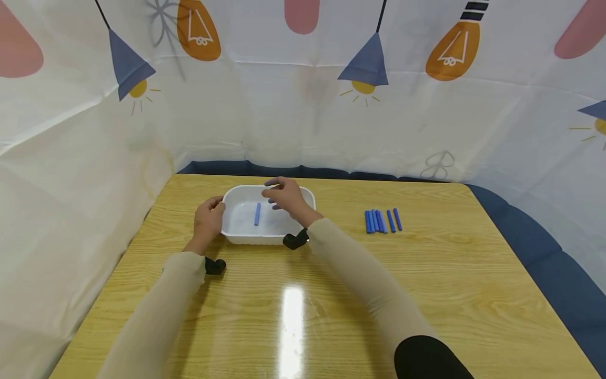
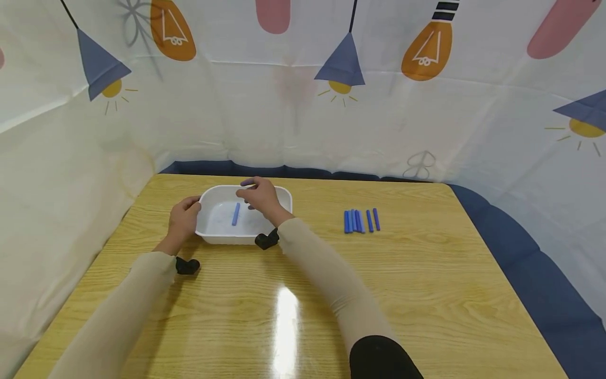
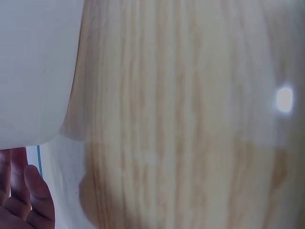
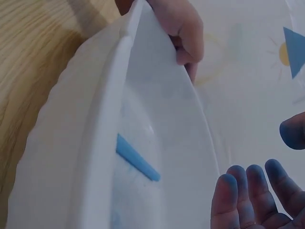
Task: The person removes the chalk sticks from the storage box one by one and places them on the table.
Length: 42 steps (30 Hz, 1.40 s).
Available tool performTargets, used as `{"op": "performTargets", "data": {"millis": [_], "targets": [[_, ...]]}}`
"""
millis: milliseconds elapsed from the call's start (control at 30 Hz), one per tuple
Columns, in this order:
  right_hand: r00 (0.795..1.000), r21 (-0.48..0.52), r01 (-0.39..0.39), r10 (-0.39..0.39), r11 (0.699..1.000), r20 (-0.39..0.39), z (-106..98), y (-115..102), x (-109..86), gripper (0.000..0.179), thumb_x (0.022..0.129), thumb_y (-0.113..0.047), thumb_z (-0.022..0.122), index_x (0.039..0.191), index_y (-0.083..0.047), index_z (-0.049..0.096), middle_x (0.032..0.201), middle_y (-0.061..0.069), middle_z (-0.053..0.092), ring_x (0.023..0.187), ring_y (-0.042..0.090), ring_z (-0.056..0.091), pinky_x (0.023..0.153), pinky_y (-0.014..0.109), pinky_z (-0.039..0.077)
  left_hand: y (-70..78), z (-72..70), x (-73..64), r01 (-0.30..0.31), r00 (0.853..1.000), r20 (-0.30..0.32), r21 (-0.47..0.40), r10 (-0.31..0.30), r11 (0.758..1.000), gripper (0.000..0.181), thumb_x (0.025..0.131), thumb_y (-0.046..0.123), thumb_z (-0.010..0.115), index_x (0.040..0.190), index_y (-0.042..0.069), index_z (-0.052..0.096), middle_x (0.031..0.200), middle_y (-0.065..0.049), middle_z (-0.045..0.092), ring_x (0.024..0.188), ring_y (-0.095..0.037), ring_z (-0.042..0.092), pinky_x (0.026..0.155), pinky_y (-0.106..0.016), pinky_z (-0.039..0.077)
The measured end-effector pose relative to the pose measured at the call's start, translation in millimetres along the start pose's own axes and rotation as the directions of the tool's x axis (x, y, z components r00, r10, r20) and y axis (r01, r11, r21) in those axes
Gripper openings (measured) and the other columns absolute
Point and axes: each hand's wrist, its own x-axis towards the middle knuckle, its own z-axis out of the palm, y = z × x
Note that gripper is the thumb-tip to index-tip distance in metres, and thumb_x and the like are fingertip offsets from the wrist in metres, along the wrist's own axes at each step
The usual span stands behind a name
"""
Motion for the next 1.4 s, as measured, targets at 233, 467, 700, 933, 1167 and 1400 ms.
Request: {"op": "performTargets", "data": {"millis": [233,467,700,933,1167,1400], "targets": [[1.0,0.071,-0.028,0.028,0.997,0.002,17.5,1.1,4.7,0.041,0.086,-0.022,0.068,0.124,-0.007,0.062,0.107,0.01,0.066,0.106,0.036,0.064,0.079,0.04,0.057,0.4,2.1,-0.8,-0.037,0.999,-0.015,-0.03,0.037,0.999,0.047,0.099,0.033,0.038,0.138,0.011,0.053,0.136,-0.015,0.054,0.117,-0.031,0.054,0.097,-0.046,0.048],[0.992,0.107,-0.09,0.098,0.99,-0.077,39.6,4.4,7.9,0.035,0.084,-0.023,0.07,0.117,-0.012,0.066,0.106,0.008,0.067,0.097,0.028,0.066,0.083,0.043,0.056,-1.0,2.6,-0.7,-0.018,1.0,0.01,-0.022,0.019,1.0,0.048,0.099,0.035,0.038,0.139,0.013,0.051,0.138,-0.014,0.052,0.119,-0.031,0.052,0.099,-0.046,0.047],[0.976,-0.042,-0.098,0.087,0.994,-0.2,59.3,18.5,12.4,0.029,0.081,-0.029,0.071,0.108,-0.019,0.069,0.097,0.002,0.069,0.078,0.015,0.062,0.072,0.032,0.052,-3.3,4.2,-2.4,-0.01,1.0,0.01,-0.019,0.01,1.0,0.048,0.098,0.035,0.039,0.139,0.013,0.051,0.139,-0.014,0.052,0.122,-0.031,0.051,0.102,-0.046,0.046],[0.962,-0.035,-0.12,0.107,0.992,-0.249,66.3,26.9,17.0,0.03,0.08,-0.027,0.072,0.109,-0.02,0.069,0.094,0.0,0.067,0.068,0.015,0.059,0.067,0.032,0.05,-1.2,2.0,-2.4,-0.022,1.0,0.001,-0.019,0.022,1.0,0.048,0.098,0.034,0.039,0.139,0.012,0.052,0.14,-0.014,0.051,0.123,-0.032,0.05,0.102,-0.046,0.045],[0.956,-0.12,-0.109,0.071,0.987,-0.286,65.8,28.5,20.3,0.031,0.08,-0.022,0.073,0.109,-0.016,0.067,0.091,0.0,0.065,0.076,0.014,0.059,0.075,0.031,0.052,1.3,-1.5,-1.0,-0.018,1.0,0.009,-0.015,0.018,1.0,0.048,0.099,0.035,0.038,0.141,0.012,0.05,0.143,-0.013,0.049,0.125,-0.031,0.049,0.103,-0.046,0.044],[0.967,-0.28,-0.093,0.019,0.955,-0.255,66.5,28.3,17.5,0.035,0.08,-0.021,0.074,0.113,-0.011,0.064,0.099,0.003,0.064,0.083,0.015,0.058,0.082,0.031,0.052,0.9,-1.2,-0.5,-0.001,1.0,0.009,-0.024,0.001,1.0,0.048,0.1,0.035,0.037,0.141,0.013,0.049,0.144,-0.013,0.048,0.124,-0.031,0.049,0.103,-0.046,0.044]]}}
